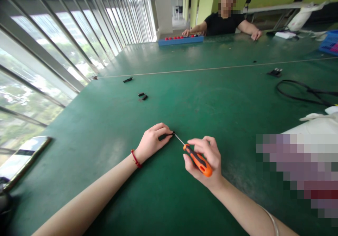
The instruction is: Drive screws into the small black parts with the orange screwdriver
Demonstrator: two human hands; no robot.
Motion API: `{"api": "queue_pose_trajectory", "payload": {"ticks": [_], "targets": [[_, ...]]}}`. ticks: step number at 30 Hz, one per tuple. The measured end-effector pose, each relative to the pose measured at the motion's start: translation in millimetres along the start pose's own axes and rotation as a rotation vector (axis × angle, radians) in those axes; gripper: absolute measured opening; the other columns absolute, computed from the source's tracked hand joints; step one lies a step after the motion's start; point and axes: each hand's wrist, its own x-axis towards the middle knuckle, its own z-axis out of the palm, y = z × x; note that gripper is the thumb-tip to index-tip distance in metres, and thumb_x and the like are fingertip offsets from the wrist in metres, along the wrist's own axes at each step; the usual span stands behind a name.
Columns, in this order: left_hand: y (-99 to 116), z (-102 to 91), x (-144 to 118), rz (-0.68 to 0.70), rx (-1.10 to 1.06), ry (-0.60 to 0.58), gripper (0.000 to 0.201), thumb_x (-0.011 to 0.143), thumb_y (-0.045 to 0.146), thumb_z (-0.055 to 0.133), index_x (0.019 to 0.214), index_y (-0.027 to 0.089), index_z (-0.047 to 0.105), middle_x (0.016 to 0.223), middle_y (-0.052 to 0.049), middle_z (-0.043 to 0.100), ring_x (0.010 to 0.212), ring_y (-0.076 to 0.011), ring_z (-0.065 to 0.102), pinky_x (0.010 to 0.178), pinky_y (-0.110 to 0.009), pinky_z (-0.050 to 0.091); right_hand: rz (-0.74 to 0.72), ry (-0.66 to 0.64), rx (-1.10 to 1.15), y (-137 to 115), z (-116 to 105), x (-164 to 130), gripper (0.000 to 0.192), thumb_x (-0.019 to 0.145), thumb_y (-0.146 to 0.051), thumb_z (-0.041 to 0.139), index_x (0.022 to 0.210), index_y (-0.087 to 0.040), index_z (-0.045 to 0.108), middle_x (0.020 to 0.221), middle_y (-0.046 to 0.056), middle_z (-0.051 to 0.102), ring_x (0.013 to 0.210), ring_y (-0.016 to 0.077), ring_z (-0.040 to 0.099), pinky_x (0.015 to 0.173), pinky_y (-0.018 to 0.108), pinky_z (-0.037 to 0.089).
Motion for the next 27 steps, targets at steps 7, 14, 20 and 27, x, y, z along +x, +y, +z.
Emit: {"api": "queue_pose_trajectory", "payload": {"ticks": [7, 14, 20, 27], "targets": [[0.0, 0.5, -0.2, -0.009, 0.014, 0.002, 0.011, 0.086, 0.020, 0.053, 0.088, 0.020, 0.064, 0.093, -0.003, 0.065, 0.085, -0.0154, 0.061, 0.076, -0.027, 0.050, 0.045, 0.078, 0.065, 0.5, 1.0, -1.1, 0.046, 0.071, -0.015, 0.064, 0.114, -0.021, 0.050, 0.084, 0.004, 0.055, 0.077, 0.0190, 0.056, 0.064, 0.035, 0.050], [1.3, -0.1, 0.2, -0.030, 0.014, 0.019, 0.010, 0.084, 0.019, 0.054, 0.086, 0.019, 0.064, 0.092, -0.003, 0.065, 0.084, -0.0155, 0.061, 0.076, -0.027, 0.050, -0.009, 0.073, 0.020, 0.1, 1.3, 0.1, 0.043, 0.071, -0.014, 0.064, 0.111, -0.022, 0.052, 0.089, 0.005, 0.058, 0.079, 0.0187, 0.057, 0.069, 0.037, 0.050], [0.9, 0.0, 0.2, -0.029, 0.012, 0.012, 0.011, 0.084, 0.019, 0.053, 0.087, 0.020, 0.064, 0.092, -0.003, 0.065, 0.085, -0.0157, 0.061, 0.076, -0.027, 0.050, -0.059, -0.025, -0.048, -1.2, 0.7, 0.4, 0.032, 0.074, -0.015, 0.062, 0.104, -0.022, 0.056, 0.071, 0.000, 0.059, 0.067, 0.0164, 0.056, 0.071, 0.039, 0.049], [0.5, -0.1, 0.2, -0.031, 0.013, 0.012, 0.012, 0.085, 0.019, 0.053, 0.088, 0.021, 0.064, 0.093, -0.003, 0.065, 0.086, -0.0159, 0.061, 0.076, -0.027, 0.051, -0.008, 0.013, 0.005, -2.3, 0.7, 1.4, 0.042, 0.073, -0.018, 0.063, 0.113, -0.022, 0.051, 0.074, 0.000, 0.055, 0.067, 0.0162, 0.055, 0.070, 0.039, 0.049]]}}
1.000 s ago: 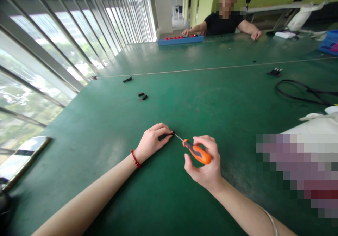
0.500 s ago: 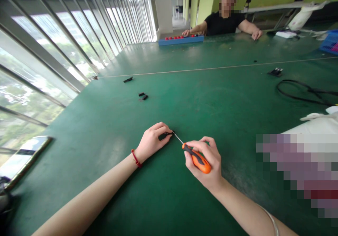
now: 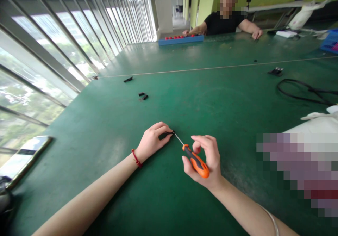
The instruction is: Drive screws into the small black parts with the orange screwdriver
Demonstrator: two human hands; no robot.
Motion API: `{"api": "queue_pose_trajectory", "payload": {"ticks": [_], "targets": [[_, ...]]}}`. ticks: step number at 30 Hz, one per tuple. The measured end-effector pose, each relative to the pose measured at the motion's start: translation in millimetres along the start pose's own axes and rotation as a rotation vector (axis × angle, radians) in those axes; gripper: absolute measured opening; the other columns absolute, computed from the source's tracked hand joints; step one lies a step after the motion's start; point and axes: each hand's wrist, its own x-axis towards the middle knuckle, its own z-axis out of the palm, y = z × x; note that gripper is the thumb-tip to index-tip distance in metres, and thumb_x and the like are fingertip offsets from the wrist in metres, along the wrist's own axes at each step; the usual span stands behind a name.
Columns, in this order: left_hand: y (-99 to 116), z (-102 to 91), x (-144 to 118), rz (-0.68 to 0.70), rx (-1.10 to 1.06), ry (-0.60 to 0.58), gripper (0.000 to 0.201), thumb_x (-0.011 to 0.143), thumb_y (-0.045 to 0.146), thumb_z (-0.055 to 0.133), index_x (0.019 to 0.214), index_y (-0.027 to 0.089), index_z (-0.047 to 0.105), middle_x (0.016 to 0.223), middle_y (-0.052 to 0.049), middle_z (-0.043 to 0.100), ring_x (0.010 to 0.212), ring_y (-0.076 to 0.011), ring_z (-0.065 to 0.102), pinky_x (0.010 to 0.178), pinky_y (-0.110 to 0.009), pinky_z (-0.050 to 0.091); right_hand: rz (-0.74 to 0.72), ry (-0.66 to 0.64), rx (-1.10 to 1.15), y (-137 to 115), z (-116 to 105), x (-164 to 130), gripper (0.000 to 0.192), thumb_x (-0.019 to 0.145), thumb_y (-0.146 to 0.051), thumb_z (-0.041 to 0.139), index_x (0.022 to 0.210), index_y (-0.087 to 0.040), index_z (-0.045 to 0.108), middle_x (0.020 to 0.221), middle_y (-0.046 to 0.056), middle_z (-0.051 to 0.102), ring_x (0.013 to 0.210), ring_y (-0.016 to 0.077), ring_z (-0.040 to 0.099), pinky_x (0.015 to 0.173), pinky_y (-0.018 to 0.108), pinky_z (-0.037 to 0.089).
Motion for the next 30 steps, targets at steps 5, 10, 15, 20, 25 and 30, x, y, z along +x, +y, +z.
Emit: {"api": "queue_pose_trajectory", "payload": {"ticks": [5, 10, 15, 20, 25, 30], "targets": [[-0.1, 0.1, 0.1, 0.003, -0.003, 0.007, 0.011, 0.085, 0.020, 0.053, 0.088, 0.020, 0.064, 0.092, -0.003, 0.065, 0.085, -0.0157, 0.061, 0.076, -0.027, 0.051, -0.010, 0.023, -0.041, 1.2, -0.4, -0.4, 0.034, 0.073, -0.013, 0.063, 0.105, -0.023, 0.054, 0.080, 0.002, 0.060, 0.073, 0.0169, 0.056, 0.071, 0.037, 0.049], [-0.3, 0.3, -0.2, 0.003, 0.010, 0.004, 0.012, 0.086, 0.021, 0.053, 0.088, 0.021, 0.064, 0.093, -0.003, 0.065, 0.086, -0.0158, 0.061, 0.076, -0.027, 0.050, -0.027, -0.033, -0.035, 1.9, -1.0, -0.1, 0.033, 0.074, -0.016, 0.063, 0.105, -0.022, 0.054, 0.068, -0.001, 0.057, 0.064, 0.0159, 0.055, 0.071, 0.040, 0.047], [-0.6, 0.3, -0.6, 0.005, 0.012, 0.007, 0.011, 0.086, 0.020, 0.053, 0.088, 0.021, 0.065, 0.093, -0.003, 0.065, 0.086, -0.0158, 0.061, 0.076, -0.027, 0.051, -0.022, 0.022, -0.010, 0.0, -0.6, 1.4, 0.036, 0.073, -0.014, 0.062, 0.107, -0.022, 0.054, 0.084, 0.003, 0.061, 0.074, 0.0175, 0.058, 0.067, 0.036, 0.049], [-0.2, 0.1, -0.9, 0.000, 0.014, 0.015, 0.012, 0.086, 0.021, 0.053, 0.089, 0.021, 0.064, 0.093, -0.003, 0.065, 0.087, -0.0160, 0.061, 0.077, -0.028, 0.050, -0.026, -0.036, -0.039, 1.5, -0.4, -1.1, 0.031, 0.074, -0.016, 0.062, 0.104, -0.022, 0.055, 0.071, -0.001, 0.059, 0.064, 0.0156, 0.054, 0.074, 0.041, 0.046], [-0.4, 0.4, -0.6, -0.024, 0.008, 0.018, 0.010, 0.085, 0.021, 0.054, 0.088, 0.021, 0.064, 0.093, -0.003, 0.065, 0.086, -0.0159, 0.061, 0.077, -0.028, 0.050, 0.014, 0.035, -0.035, 2.6, -0.1, -2.6, 0.041, 0.072, -0.016, 0.064, 0.111, -0.021, 0.052, 0.081, 0.004, 0.060, 0.076, 0.0195, 0.057, 0.072, 0.041, 0.047], [0.3, -0.7, 1.6, -0.063, 0.002, 0.015, 0.008, 0.083, 0.021, 0.056, 0.085, 0.020, 0.063, 0.091, -0.003, 0.065, 0.085, -0.0171, 0.060, 0.078, -0.030, 0.050, -0.072, -0.106, -0.015, 3.9, -3.2, 0.4, 0.021, 0.078, -0.013, 0.055, 0.097, -0.023, 0.058, 0.072, -0.002, 0.065, 0.057, 0.0128, 0.056, 0.080, 0.043, 0.042]]}}
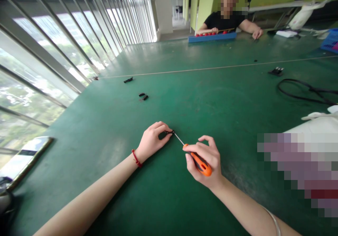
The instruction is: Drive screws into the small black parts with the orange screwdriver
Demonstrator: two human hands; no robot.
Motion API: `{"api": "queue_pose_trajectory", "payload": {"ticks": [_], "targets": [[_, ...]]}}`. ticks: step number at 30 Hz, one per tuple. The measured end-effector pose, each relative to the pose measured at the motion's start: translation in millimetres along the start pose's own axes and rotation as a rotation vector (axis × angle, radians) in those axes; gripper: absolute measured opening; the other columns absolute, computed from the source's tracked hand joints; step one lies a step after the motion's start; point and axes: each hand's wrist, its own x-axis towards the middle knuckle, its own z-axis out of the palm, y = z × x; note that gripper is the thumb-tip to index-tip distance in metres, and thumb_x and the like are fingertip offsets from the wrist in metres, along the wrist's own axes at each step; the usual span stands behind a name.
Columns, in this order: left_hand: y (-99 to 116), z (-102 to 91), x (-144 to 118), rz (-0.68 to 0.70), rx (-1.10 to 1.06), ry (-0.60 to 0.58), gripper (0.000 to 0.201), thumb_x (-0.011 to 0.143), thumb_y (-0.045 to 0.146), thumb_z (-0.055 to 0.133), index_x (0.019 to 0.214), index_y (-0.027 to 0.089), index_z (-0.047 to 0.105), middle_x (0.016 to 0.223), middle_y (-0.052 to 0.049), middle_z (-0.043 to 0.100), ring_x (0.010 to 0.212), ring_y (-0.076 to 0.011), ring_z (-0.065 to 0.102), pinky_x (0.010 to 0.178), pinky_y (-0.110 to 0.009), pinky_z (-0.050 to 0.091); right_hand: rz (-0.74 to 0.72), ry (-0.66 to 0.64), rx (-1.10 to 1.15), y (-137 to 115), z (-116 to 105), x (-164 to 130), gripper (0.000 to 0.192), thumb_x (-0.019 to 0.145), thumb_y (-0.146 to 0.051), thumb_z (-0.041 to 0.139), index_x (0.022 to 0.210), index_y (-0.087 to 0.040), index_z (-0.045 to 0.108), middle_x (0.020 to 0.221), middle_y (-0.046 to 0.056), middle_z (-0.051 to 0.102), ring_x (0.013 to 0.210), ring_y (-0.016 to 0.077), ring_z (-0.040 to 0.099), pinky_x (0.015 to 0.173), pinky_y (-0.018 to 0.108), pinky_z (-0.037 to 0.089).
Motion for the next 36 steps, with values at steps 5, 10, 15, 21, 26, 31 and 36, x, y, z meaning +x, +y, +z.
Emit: {"api": "queue_pose_trajectory", "payload": {"ticks": [5, 10, 15, 21, 26, 31, 36], "targets": [[0, -1.7, 3, -0.100, -0.099, 0.016, 0.006, 0.079, 0.018, 0.058, 0.082, 0.019, 0.063, 0.088, -0.003, 0.064, 0.085, -0.0179, 0.058, 0.081, -0.032, 0.049, 0.103, 0.046, -0.025, 5, 0, 2, 0.018, 0.081, -0.013, 0.054, 0.092, -0.024, 0.062, 0.076, -0.001, 0.069, 0.065, 0.0146, 0.058, 0.073, 0.036, 0.045], [-2, -1.5, 3, -0.108, -0.148, 0.012, 0.009, 0.080, 0.018, 0.057, 0.083, 0.018, 0.065, 0.089, -0.004, 0.064, 0.086, -0.0182, 0.058, 0.083, -0.033, 0.048, 0.319, 0.017, 0.038, 13, 2, 1, 0.011, 0.083, -0.020, 0.055, 0.084, -0.023, 0.065, 0.078, 0.000, 0.069, 0.076, 0.0156, 0.059, 0.066, 0.028, 0.048], [-3, -0.9, 3, -0.105, -0.154, 0.016, 0.010, 0.082, 0.020, 0.056, 0.085, 0.019, 0.066, 0.090, -0.004, 0.065, 0.087, -0.0184, 0.059, 0.083, -0.033, 0.047, 0.388, -0.063, 0.082, 14, 3, 1, 0.010, 0.084, -0.022, 0.054, 0.086, -0.022, 0.064, 0.082, 0.001, 0.068, 0.077, 0.0147, 0.059, 0.069, 0.027, 0.048], [-3, -1.6, 3, -0.112, -0.191, 0.030, 0.011, 0.083, 0.021, 0.057, 0.086, 0.019, 0.068, 0.091, -0.004, 0.066, 0.089, -0.0184, 0.060, 0.083, -0.032, 0.048, 0.406, -0.118, 0.120, 16, 5, 2, 0.011, 0.084, -0.022, 0.054, 0.090, -0.022, 0.064, 0.086, 0.002, 0.067, 0.078, 0.0140, 0.060, 0.071, 0.027, 0.048], [-4, -2.2, 5, -0.140, -0.236, 0.077, 0.010, 0.083, 0.022, 0.059, 0.085, 0.018, 0.068, 0.091, -0.004, 0.067, 0.088, -0.0178, 0.061, 0.081, -0.031, 0.048, 0.423, -0.152, 0.128, 17, 6, 4, 0.013, 0.085, -0.024, 0.054, 0.093, -0.022, 0.064, 0.088, 0.001, 0.068, 0.077, 0.0135, 0.061, 0.070, 0.026, 0.047], [-10, -0.7, 6, -0.184, -0.265, 0.147, 0.011, 0.083, 0.024, 0.061, 0.087, 0.018, 0.069, 0.091, -0.004, 0.067, 0.086, -0.0171, 0.061, 0.077, -0.029, 0.049, 0.425, -0.205, 0.132, 19, 5, 5, 0.014, 0.085, -0.024, 0.054, 0.095, -0.024, 0.064, 0.092, 0.000, 0.069, 0.080, 0.0132, 0.061, 0.073, 0.026, 0.047], [-13, 0.5, 8, -0.212, -0.271, 0.199, 0.010, 0.083, 0.023, 0.061, 0.087, 0.018, 0.070, 0.089, -0.004, 0.068, 0.085, -0.0170, 0.061, 0.075, -0.029, 0.048, 0.397, -0.292, 0.069, 19, 6, 5, 0.016, 0.084, -0.025, 0.055, 0.097, -0.024, 0.063, 0.089, -0.001, 0.069, 0.078, 0.0137, 0.060, 0.074, 0.027, 0.048]]}}
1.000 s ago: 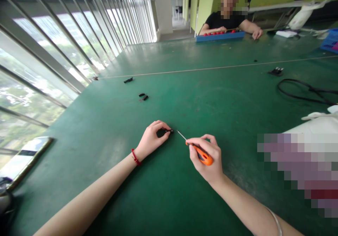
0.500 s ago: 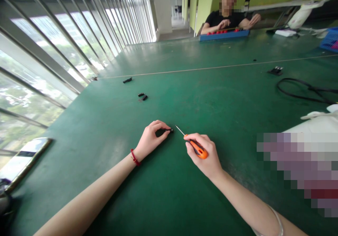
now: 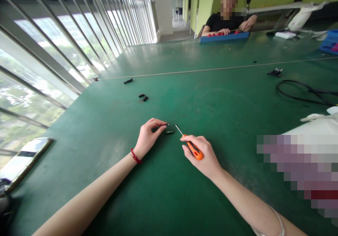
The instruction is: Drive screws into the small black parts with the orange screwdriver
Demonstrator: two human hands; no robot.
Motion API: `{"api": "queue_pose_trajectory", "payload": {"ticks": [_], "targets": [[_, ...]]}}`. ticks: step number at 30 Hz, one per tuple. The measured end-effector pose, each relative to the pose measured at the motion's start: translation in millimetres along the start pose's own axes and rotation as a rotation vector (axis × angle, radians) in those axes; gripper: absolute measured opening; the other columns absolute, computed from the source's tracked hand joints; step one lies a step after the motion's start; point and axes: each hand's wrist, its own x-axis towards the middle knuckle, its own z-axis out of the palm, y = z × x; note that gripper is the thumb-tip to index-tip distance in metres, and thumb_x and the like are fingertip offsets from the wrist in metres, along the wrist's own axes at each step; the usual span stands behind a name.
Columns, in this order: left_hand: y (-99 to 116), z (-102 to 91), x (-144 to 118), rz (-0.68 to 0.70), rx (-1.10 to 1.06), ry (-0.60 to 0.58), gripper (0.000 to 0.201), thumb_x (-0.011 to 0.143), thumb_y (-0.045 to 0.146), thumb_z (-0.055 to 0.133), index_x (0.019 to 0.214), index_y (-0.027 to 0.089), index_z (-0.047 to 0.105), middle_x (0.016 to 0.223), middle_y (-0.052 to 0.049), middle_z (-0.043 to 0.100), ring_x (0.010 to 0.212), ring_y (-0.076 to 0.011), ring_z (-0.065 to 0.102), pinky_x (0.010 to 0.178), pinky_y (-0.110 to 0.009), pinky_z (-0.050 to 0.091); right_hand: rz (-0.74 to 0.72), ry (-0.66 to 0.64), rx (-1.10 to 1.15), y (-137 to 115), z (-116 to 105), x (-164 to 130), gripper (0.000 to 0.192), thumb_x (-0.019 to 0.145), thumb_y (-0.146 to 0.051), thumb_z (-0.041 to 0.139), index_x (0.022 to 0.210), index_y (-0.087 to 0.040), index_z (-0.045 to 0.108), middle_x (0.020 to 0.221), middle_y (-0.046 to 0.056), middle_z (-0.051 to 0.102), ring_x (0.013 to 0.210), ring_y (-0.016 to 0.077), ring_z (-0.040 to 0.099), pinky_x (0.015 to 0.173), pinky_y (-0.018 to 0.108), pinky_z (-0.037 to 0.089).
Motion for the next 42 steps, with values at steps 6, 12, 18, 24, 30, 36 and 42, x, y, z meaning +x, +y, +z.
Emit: {"api": "queue_pose_trajectory", "payload": {"ticks": [6, 12, 18, 24, 30, 36, 42], "targets": [[0, 1.6, 3, -0.013, -0.002, 0.001, 0.011, 0.083, 0.023, 0.062, 0.086, 0.018, 0.070, 0.088, -0.004, 0.068, 0.083, -0.0171, 0.062, 0.074, -0.029, 0.048, 0.011, -0.047, -0.026, 0, 1, 0, 0.018, 0.083, -0.024, 0.054, 0.100, -0.025, 0.061, 0.090, 0.000, 0.068, 0.080, 0.0146, 0.059, 0.075, 0.027, 0.048], [0, 1.4, 2, -0.005, -0.014, 0.005, 0.011, 0.082, 0.024, 0.062, 0.086, 0.018, 0.070, 0.088, -0.004, 0.068, 0.083, -0.0171, 0.062, 0.074, -0.029, 0.049, 0.031, -0.057, -0.024, 1, 2, 1, 0.021, 0.084, -0.025, 0.054, 0.103, -0.024, 0.062, 0.091, 0.001, 0.068, 0.080, 0.0149, 0.058, 0.076, 0.028, 0.047], [0, 1.0, 1, 0.026, -0.004, 0.022, 0.011, 0.082, 0.024, 0.063, 0.087, 0.018, 0.071, 0.087, -0.004, 0.068, 0.082, -0.0169, 0.062, 0.073, -0.029, 0.049, 0.068, -0.032, -0.008, 3, 3, 3, 0.027, 0.085, -0.028, 0.054, 0.110, -0.023, 0.062, 0.093, 0.003, 0.067, 0.074, 0.0137, 0.059, 0.071, 0.027, 0.047], [7, -1.6, -10, 0.198, 0.151, 0.011, 0.014, 0.086, 0.028, 0.059, 0.091, 0.019, 0.070, 0.088, -0.005, 0.067, 0.082, -0.0169, 0.060, 0.077, -0.031, 0.048, 0.044, -0.023, -0.009, 2, 2, 2, 0.024, 0.085, -0.027, 0.054, 0.108, -0.022, 0.061, 0.090, 0.003, 0.067, 0.074, 0.0146, 0.060, 0.072, 0.028, 0.048], [21, -2.7, -33, 0.339, 0.242, -0.078, 0.015, 0.088, 0.031, 0.057, 0.092, 0.021, 0.068, 0.091, -0.005, 0.068, 0.086, -0.0168, 0.059, 0.078, -0.032, 0.047, -0.058, 0.000, -0.043, -1, 3, 2, 0.016, 0.087, -0.024, 0.053, 0.101, -0.022, 0.061, 0.084, 0.003, 0.062, 0.077, 0.0158, 0.060, 0.075, 0.029, 0.047], [26, -1.1, -45, 0.332, 0.178, -0.123, 0.013, 0.087, 0.029, 0.058, 0.091, 0.020, 0.067, 0.090, -0.004, 0.067, 0.086, -0.0161, 0.059, 0.079, -0.031, 0.048, -0.153, -0.035, -0.182, -1, 7, 0, 0.019, 0.084, -0.027, 0.059, 0.102, -0.023, 0.062, 0.088, 0.003, 0.065, 0.078, 0.0168, 0.059, 0.077, 0.031, 0.046], [26, -2.1, -49, 0.314, 0.145, -0.140, 0.013, 0.087, 0.029, 0.058, 0.091, 0.020, 0.067, 0.089, -0.004, 0.067, 0.084, -0.0158, 0.060, 0.079, -0.031, 0.048, -0.163, -0.055, -0.201, -2, 9, 1, 0.014, 0.085, -0.027, 0.057, 0.098, -0.022, 0.063, 0.086, 0.002, 0.066, 0.075, 0.0156, 0.058, 0.074, 0.030, 0.046]]}}
